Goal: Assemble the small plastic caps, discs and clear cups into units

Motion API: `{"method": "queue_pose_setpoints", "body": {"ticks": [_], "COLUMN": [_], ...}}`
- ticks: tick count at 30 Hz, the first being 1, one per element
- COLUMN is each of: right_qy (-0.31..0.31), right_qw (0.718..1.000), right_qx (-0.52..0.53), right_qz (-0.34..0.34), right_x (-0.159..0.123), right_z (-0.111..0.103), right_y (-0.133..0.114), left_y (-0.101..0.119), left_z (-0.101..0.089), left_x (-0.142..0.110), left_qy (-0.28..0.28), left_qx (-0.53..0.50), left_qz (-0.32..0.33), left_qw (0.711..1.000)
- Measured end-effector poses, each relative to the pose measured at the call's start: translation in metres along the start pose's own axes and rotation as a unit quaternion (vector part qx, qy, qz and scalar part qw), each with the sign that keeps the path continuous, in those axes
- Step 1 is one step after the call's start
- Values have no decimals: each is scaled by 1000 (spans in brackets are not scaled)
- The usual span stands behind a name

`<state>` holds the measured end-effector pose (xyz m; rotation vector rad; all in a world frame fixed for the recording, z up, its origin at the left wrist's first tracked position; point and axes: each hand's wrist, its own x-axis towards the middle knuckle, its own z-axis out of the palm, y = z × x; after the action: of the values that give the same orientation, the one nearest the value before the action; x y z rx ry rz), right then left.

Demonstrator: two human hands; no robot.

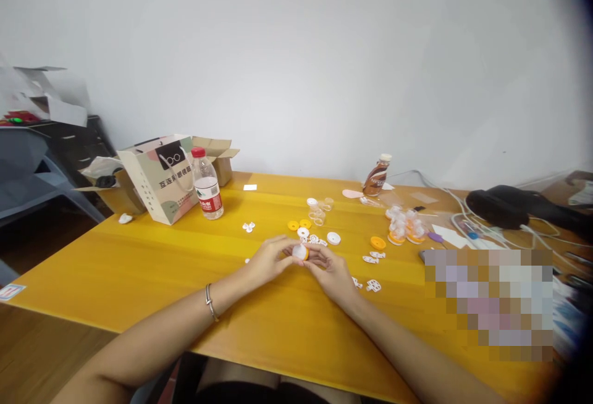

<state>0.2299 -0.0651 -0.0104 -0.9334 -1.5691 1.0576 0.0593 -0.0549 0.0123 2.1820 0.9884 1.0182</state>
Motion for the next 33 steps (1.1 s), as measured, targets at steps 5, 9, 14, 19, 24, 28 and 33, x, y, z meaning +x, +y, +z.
{"method": "queue_pose_setpoints", "body": {"ticks": [5, 9, 14, 19, 24, 28, 33], "right_qy": [7, 0, 2, 9, -10, -56, -85], "right_qw": [998, 993, 996, 999, 999, 997, 993], "right_qx": [65, 99, 71, 37, -36, -35, -75], "right_qz": [26, 60, 61, 35, -23, -39, -25], "right_x": [3, 5, 3, 1, 0, -1, 0], "right_z": [3, 5, 3, 1, -1, -2, -2], "right_y": [8, 10, 6, 6, 4, 5, 5], "left_y": [1, 2, 1, 2, 3, 4, 2], "left_z": [-6, -9, -8, -6, -9, -12, -13], "left_x": [0, 0, 1, 0, -2, -1, -2], "left_qy": [-32, -54, -54, -43, -58, -73, -92], "left_qx": [4, 16, -19, -2, 76, 133, 179], "left_qz": [32, 35, 33, 39, 57, 85, 105], "left_qw": [999, 998, 998, 998, 994, 985, 974]}}
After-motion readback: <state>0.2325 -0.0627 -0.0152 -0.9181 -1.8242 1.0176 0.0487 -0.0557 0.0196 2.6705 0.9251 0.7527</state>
